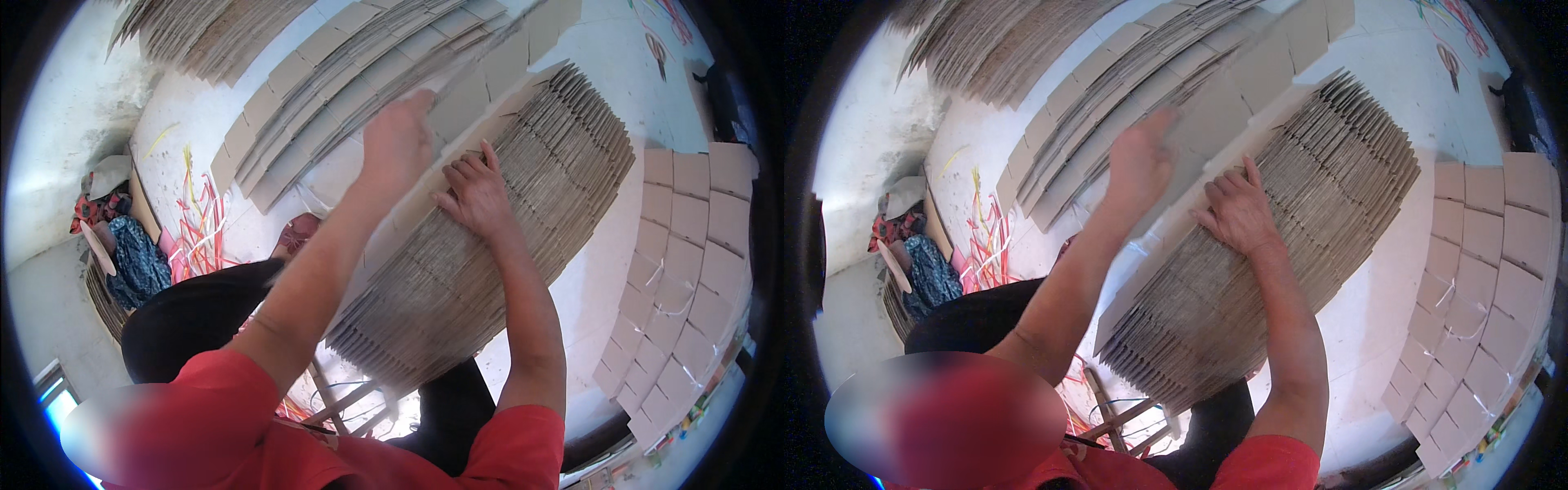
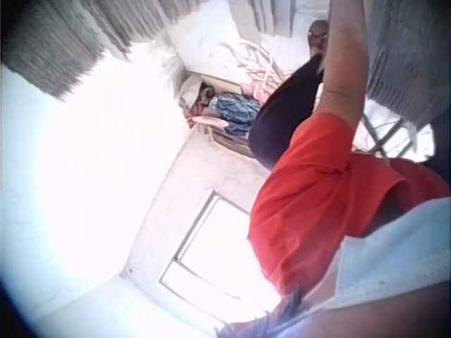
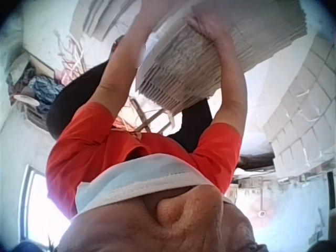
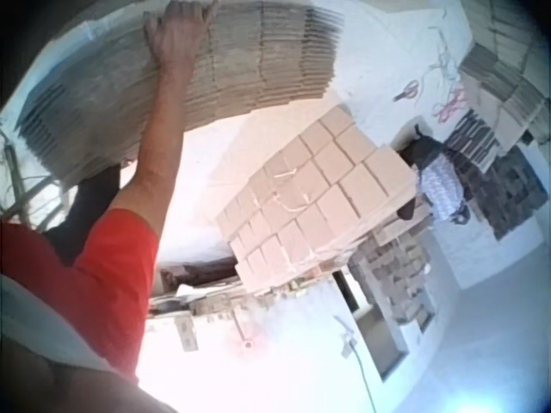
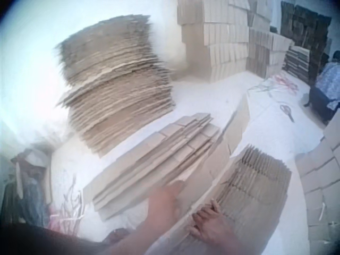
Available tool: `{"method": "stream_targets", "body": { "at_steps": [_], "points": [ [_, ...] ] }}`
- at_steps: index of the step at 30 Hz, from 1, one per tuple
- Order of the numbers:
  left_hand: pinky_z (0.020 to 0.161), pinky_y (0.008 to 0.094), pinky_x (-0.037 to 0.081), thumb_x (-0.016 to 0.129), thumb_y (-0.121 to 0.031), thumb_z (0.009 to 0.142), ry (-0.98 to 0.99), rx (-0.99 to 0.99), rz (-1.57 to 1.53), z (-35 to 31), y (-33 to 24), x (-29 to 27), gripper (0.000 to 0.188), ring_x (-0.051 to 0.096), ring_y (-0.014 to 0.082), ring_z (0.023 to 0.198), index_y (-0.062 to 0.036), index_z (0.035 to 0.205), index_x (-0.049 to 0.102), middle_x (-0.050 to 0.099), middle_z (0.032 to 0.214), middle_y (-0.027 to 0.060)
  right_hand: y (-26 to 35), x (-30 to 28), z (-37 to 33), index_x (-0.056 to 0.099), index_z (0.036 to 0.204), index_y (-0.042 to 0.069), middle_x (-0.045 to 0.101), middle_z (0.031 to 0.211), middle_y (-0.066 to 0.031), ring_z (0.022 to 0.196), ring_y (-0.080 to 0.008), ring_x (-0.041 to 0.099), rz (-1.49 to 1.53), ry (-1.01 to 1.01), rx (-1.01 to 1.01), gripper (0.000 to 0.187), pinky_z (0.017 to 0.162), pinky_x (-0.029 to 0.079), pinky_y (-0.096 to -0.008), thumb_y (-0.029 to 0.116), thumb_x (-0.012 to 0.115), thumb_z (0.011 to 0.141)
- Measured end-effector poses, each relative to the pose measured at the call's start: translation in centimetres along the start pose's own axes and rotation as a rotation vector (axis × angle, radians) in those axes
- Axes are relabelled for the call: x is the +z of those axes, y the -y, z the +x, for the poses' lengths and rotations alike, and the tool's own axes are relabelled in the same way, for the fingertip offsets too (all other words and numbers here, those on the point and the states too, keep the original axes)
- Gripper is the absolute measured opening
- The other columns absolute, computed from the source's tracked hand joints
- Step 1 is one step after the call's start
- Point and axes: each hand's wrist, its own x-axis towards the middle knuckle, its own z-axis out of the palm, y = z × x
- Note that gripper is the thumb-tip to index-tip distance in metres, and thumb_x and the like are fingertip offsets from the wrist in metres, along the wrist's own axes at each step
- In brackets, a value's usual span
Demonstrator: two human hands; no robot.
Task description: The person sits on the floor and bundles stacks of cardboard sheets using white plastic straps. They measure and cut the straps with scissors, wrap them around the stacks, and tie them securely.
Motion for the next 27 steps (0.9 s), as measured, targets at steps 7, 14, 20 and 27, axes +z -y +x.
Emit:
{"method": "stream_targets", "body": {
  "at_steps": [7, 14, 20, 27],
  "points": [
    [0.069, 0.0402, 0.049, 0.055, -0.003, 0.072, 0.130, 0.061, 0.075, -5.9, 2.4, 4.6, 0.043, 0.058, 0.0301, 0.087, -0.0043, 0.114, 0.052, 0.061, 0.096, 0.0131, -0.2, -0.3, 0.1, 0.062, 0.073, 0.006, 0.057, 0.075, -0.0068, 0.089, -0.0234, 0.053, 0.099, -0.030, -0.007, 0.021, 0.109, 0.020, -0.0487, 0.026, 0.057, 0.080],
    [0.079, 0.0385, 0.049, 0.058, -0.002, 0.068, 0.246, 0.063, -0.070, -6.8, 3.1, 5.8, 0.047, 0.058, 0.0330, 0.094, -0.0045, 0.115, 0.055, 0.061, 0.105, 0.0168, -0.8, 1.1, -0.3, 0.055, 0.070, 0.007, 0.051, 0.073, -0.0064, 0.084, -0.0240, 0.050, 0.056, -0.110, -0.030, 0.009, 0.107, 0.023, -0.0497, 0.013, 0.061, 0.074],
    [0.079, 0.0388, 0.049, 0.057, -0.002, 0.069, 0.302, 0.185, -0.187, -7.5, 5.1, 6.8, 0.042, 0.057, 0.0321, 0.095, -0.0024, 0.111, 0.056, 0.060, 0.107, 0.0153, -0.3, 0.8, -0.3, 0.057, 0.097, 0.003, 0.054, 0.107, -0.0091, 0.111, -0.0275, 0.045, -0.122, -0.324, 0.105, 0.028, 0.106, 0.018, -0.0570, 0.025, 0.061, 0.080],
    [0.076, 0.0375, 0.050, 0.057, -0.005, 0.073, 0.286, 0.170, -0.259, -8.7, 5.2, 6.4, 0.033, 0.057, 0.0311, 0.094, -0.0044, 0.105, 0.059, 0.060, 0.106, 0.0112, 0.1, 0.5, 0.7, 0.061, 0.094, 0.004, 0.058, 0.104, -0.0086, 0.114, -0.0259, 0.045, -0.217, 0.007, 0.029, 0.037, 0.108, 0.014, -0.0564, 0.040, 0.052, 0.086]
  ]
}}
